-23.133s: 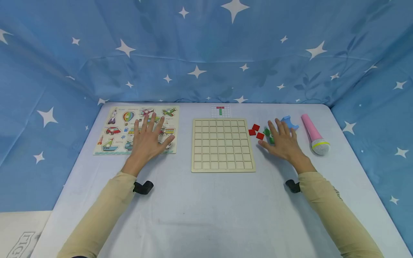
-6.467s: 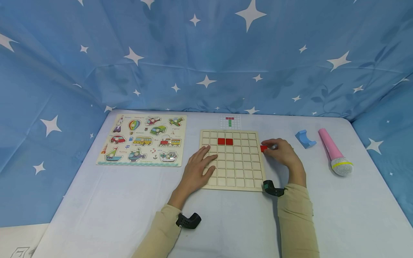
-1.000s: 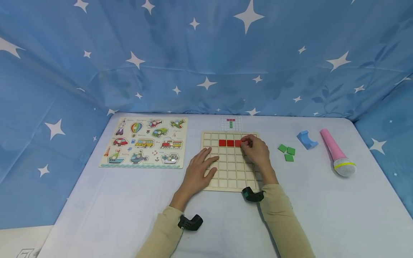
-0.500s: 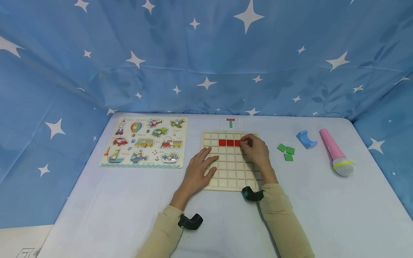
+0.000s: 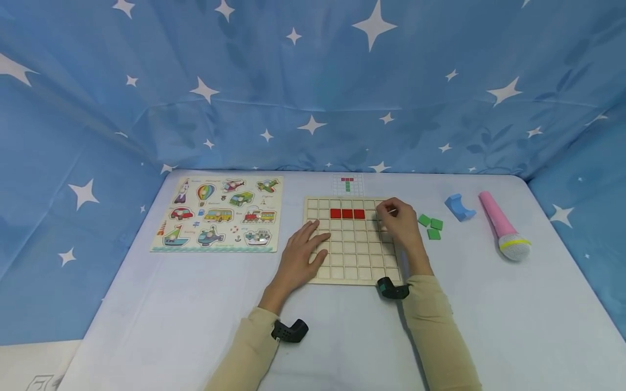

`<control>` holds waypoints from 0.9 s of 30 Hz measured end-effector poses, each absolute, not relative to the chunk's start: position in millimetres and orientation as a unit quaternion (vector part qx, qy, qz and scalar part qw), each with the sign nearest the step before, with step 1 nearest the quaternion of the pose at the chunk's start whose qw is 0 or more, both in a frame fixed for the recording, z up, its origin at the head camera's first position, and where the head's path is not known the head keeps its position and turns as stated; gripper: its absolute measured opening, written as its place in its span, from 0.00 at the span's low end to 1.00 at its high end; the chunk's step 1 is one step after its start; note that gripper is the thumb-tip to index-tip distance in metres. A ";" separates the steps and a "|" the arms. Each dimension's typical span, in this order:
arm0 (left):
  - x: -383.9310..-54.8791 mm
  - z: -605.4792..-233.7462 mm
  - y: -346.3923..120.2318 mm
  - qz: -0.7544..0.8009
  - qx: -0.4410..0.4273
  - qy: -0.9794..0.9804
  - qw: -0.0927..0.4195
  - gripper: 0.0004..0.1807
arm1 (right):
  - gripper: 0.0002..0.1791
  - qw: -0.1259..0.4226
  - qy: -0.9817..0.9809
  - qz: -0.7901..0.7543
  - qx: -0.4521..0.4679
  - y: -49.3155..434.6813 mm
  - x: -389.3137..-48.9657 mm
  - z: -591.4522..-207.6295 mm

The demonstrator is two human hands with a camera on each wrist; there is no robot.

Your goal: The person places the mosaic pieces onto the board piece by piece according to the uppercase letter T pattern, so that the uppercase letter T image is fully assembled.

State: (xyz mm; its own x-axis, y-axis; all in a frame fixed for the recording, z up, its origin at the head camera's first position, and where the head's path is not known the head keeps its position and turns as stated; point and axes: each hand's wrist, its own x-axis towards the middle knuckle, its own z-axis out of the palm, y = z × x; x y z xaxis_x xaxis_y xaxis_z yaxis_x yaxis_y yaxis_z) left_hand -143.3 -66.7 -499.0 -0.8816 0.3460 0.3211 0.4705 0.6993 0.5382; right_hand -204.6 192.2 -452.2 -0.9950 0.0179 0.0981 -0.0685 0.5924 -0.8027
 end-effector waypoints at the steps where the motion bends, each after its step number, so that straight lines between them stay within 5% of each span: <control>1: -143.7 -499.1 -66.2 -0.317 -0.222 -0.917 0.099 0.19 | 0.15 0.046 -0.892 0.450 0.010 194.0 -203.6 -451.0; 27: -142.1 -498.7 -66.1 -0.320 -0.223 -0.916 0.093 0.20 | 0.14 0.015 -0.955 0.297 -0.020 280.3 -149.2 -441.8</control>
